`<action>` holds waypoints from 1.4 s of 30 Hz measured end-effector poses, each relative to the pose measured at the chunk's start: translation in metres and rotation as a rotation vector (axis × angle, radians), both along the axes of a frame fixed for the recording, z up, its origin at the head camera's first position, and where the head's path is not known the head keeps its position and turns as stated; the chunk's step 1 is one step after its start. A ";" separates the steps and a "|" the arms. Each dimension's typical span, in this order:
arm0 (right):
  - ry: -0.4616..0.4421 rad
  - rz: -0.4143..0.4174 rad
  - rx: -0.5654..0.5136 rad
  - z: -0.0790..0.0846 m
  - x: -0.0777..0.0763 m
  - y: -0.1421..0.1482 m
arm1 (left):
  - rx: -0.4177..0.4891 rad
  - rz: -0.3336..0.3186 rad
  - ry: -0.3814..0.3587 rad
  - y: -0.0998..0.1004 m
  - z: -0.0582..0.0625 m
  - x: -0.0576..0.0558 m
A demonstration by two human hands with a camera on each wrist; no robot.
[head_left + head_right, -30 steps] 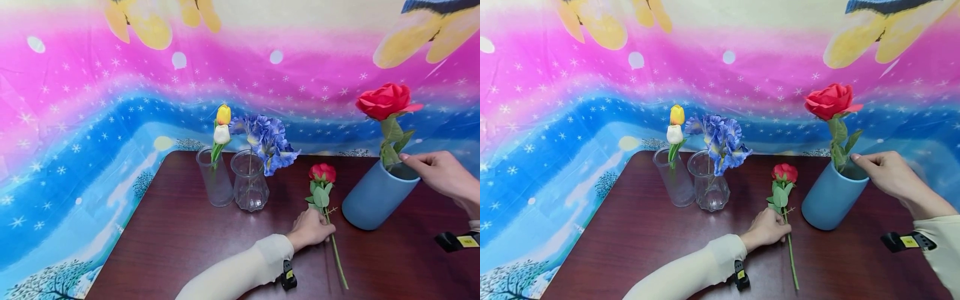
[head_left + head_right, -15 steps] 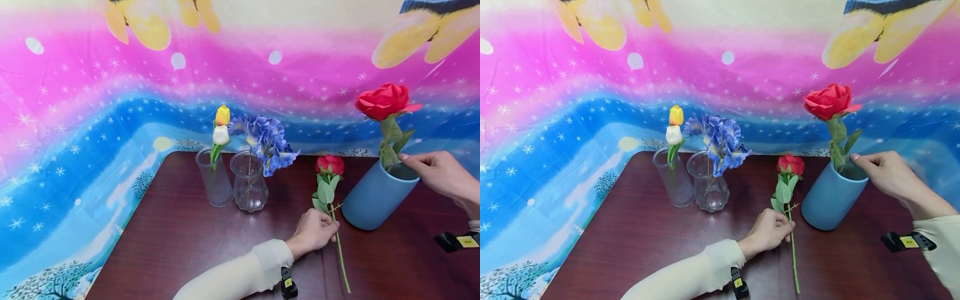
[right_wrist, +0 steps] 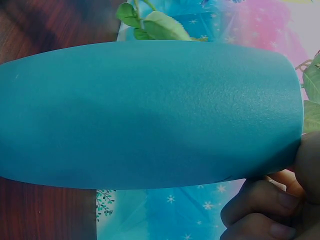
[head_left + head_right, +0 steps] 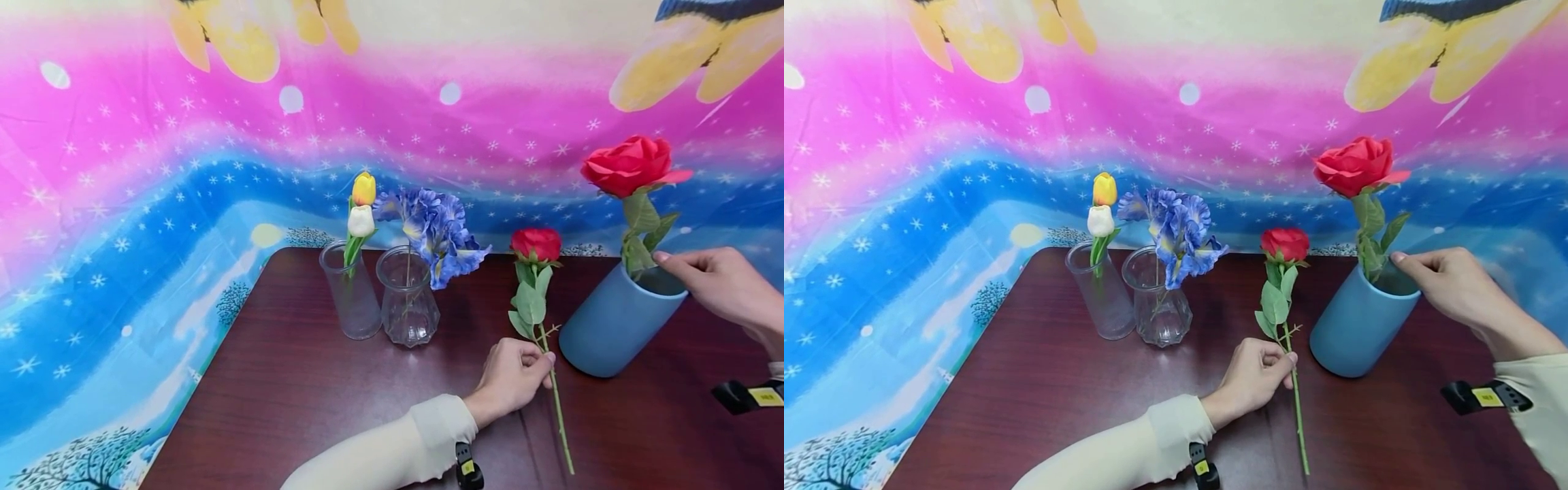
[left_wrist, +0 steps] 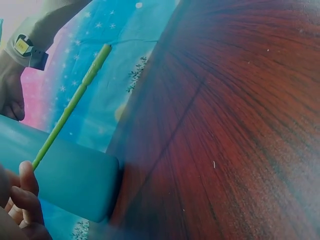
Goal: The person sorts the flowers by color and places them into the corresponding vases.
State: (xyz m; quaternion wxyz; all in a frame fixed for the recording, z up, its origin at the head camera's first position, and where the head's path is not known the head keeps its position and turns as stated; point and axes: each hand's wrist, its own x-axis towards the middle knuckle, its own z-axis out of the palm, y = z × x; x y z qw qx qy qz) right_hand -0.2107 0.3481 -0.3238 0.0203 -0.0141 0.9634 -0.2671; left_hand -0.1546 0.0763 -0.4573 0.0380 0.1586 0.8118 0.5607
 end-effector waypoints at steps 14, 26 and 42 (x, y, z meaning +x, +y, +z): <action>0.008 0.006 0.008 0.002 0.002 -0.003 | 0.155 -0.005 0.042 -0.001 0.005 0.000; 0.020 0.009 0.011 0.003 0.002 -0.002 | 0.255 0.020 0.195 0.001 0.023 -0.001; -0.007 0.002 0.029 0.004 0.002 -0.004 | 0.458 -0.009 0.269 -0.004 0.050 -0.007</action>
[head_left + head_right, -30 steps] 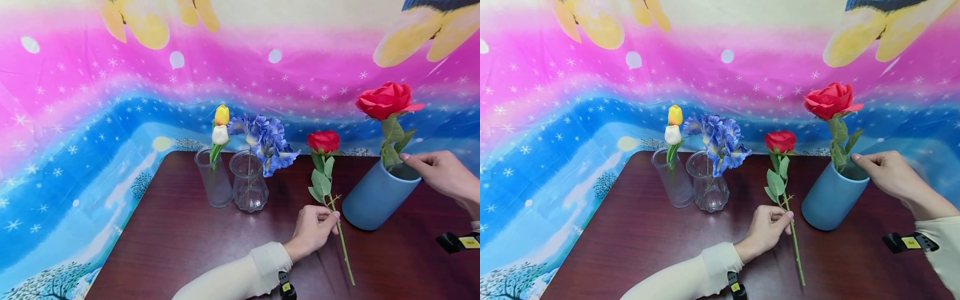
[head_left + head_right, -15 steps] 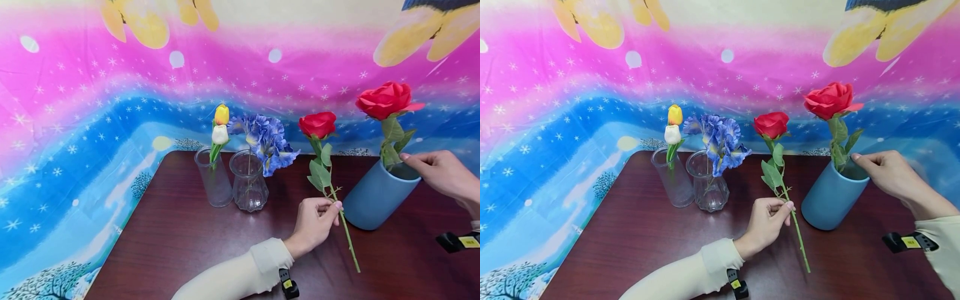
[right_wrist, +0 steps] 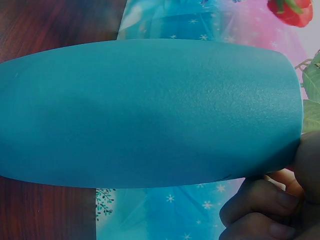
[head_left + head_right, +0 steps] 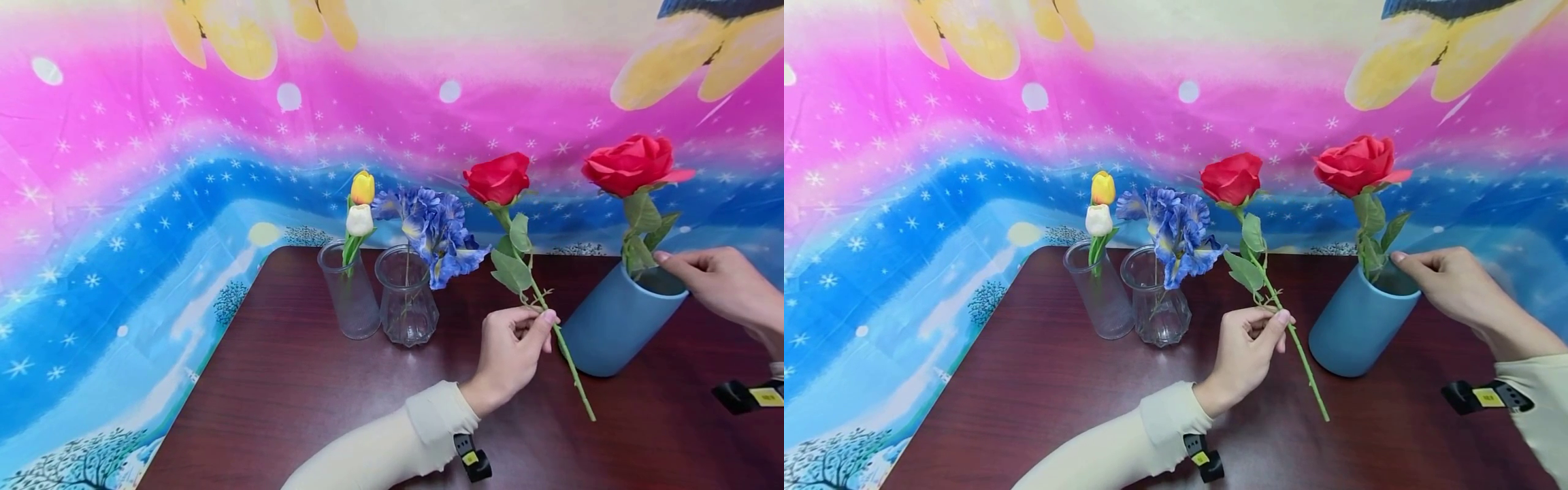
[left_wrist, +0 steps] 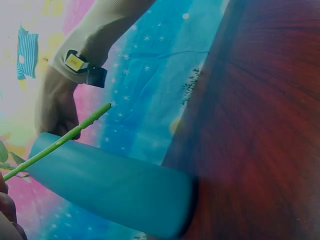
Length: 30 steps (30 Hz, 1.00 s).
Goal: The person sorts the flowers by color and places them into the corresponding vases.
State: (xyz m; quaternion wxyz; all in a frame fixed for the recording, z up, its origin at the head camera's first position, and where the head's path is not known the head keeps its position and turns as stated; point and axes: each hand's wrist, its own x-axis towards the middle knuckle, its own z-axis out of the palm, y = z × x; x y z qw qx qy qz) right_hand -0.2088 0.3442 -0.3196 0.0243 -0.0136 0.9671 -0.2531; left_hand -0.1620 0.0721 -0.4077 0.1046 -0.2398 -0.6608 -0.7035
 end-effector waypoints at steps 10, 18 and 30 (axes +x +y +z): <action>0.005 0.002 -0.008 0.000 0.001 0.000 | -0.005 0.042 0.096 -0.005 0.019 0.000; 0.020 0.005 -0.009 -0.002 0.000 0.002 | -0.046 0.095 0.238 -0.007 0.035 -0.001; 0.040 0.015 0.003 -0.003 0.000 0.002 | -0.010 0.086 0.332 -0.008 0.057 -0.003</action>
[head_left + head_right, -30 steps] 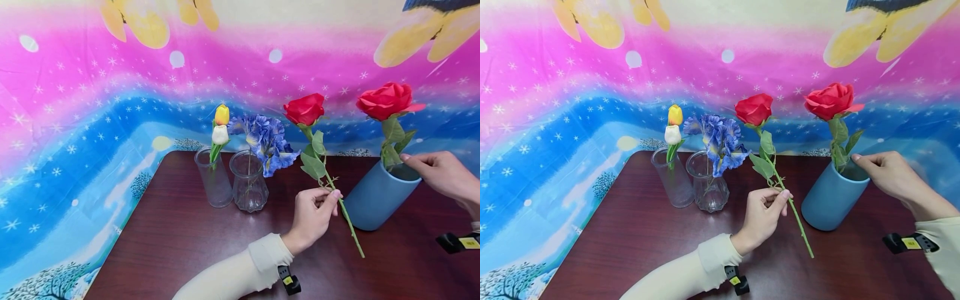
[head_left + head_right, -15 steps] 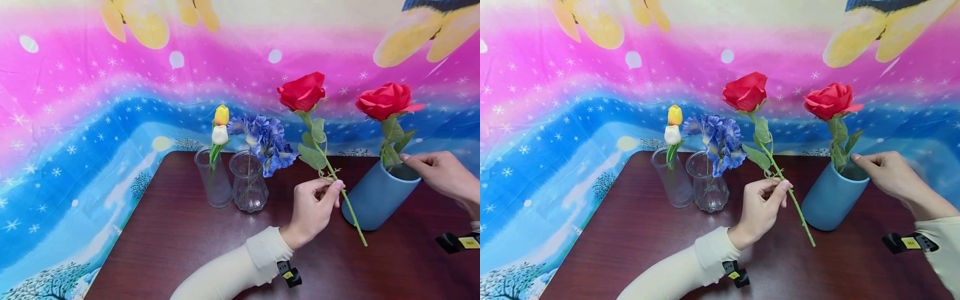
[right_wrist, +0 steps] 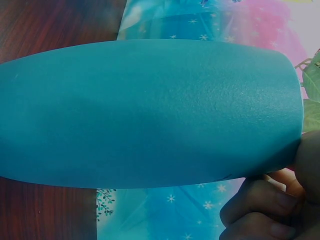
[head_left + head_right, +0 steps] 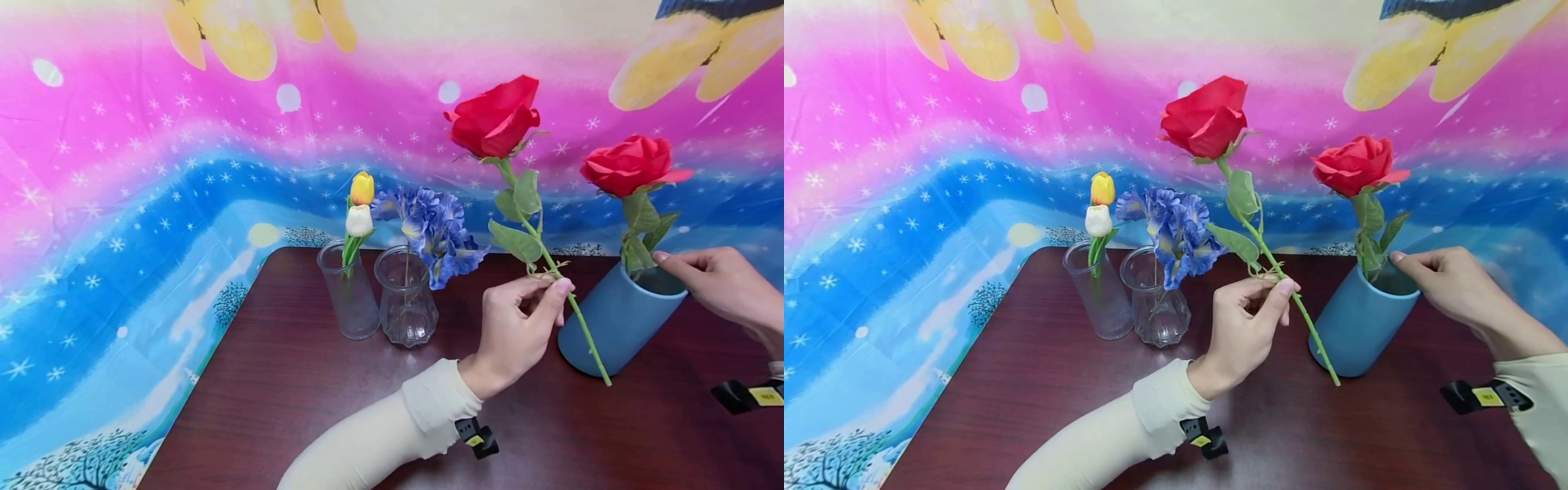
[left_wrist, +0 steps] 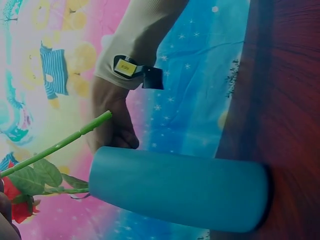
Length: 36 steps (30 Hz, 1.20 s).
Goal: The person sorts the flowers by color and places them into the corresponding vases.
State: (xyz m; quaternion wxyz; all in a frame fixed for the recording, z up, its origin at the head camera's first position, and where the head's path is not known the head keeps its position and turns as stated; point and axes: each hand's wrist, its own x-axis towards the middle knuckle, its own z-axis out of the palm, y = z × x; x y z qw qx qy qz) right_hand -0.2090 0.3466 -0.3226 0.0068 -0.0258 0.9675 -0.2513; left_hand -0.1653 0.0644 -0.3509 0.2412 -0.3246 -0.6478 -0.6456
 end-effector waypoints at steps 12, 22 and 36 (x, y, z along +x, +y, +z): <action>0.001 -0.005 0.008 0.000 0.000 -0.001 | 0.027 0.009 0.028 0.000 0.016 -0.005; -0.019 -0.008 -0.004 0.002 0.000 -0.001 | 0.026 0.033 0.027 0.001 0.030 -0.012; -0.014 -0.005 0.007 0.001 -0.001 -0.002 | -0.013 0.065 0.065 0.013 0.042 -0.024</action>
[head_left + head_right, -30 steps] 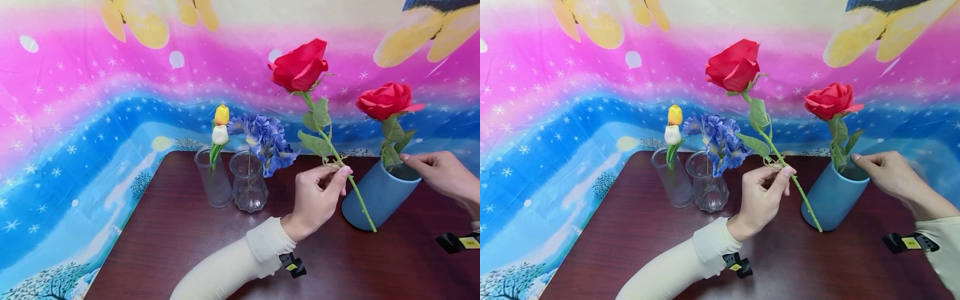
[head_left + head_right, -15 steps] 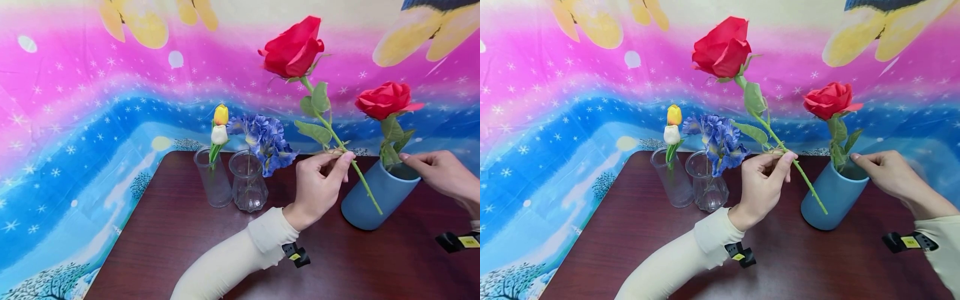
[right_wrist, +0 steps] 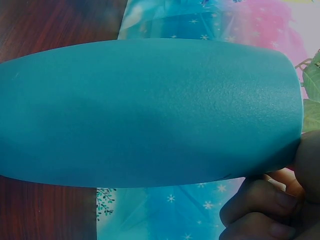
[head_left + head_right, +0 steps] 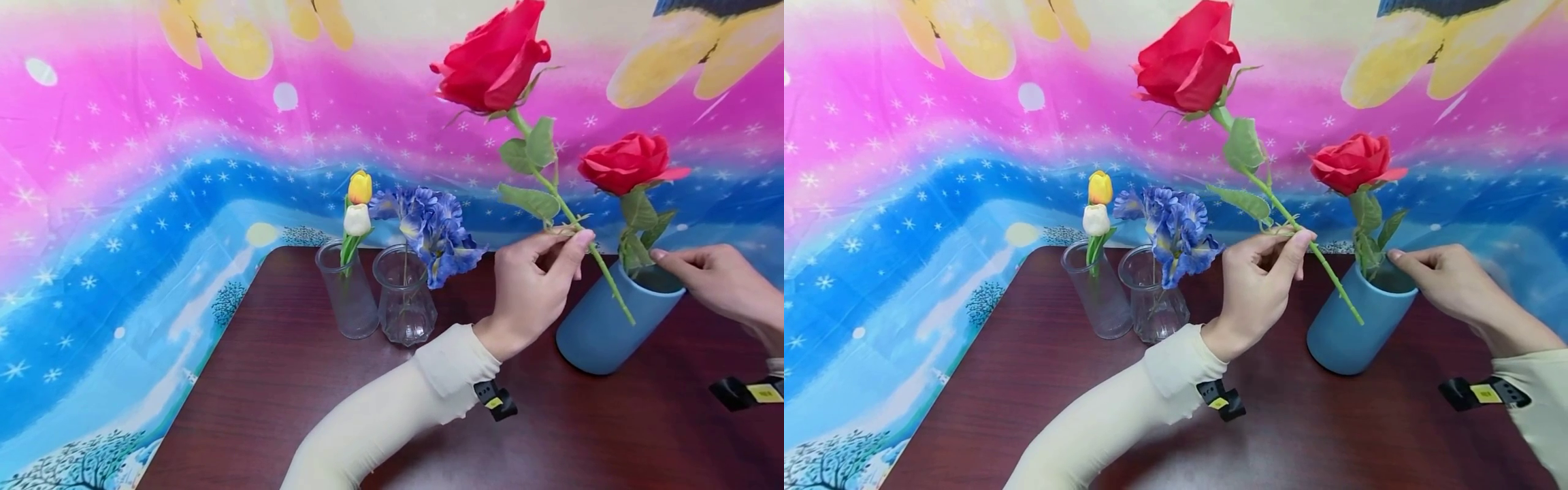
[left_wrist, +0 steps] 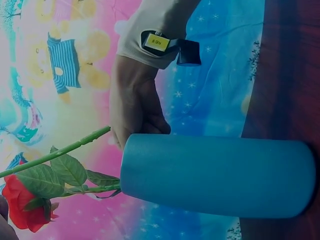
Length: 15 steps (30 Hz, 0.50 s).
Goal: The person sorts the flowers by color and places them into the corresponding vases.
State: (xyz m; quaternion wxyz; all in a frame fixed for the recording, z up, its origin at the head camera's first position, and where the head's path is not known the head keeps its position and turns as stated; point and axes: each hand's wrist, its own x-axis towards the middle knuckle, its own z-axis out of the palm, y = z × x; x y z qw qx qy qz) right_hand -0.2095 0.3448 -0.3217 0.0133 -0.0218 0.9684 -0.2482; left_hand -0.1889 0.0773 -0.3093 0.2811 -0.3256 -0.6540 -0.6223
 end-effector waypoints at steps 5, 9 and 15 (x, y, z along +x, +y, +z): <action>-0.006 -0.006 -0.008 0.000 0.001 0.000 | -0.017 0.017 0.001 0.005 0.004 -0.003; 0.000 -0.006 -0.003 0.001 0.001 0.000 | -0.024 0.048 0.015 0.009 0.007 -0.006; -0.002 -0.013 -0.004 0.001 0.001 0.000 | -0.042 0.074 0.022 0.015 0.010 -0.011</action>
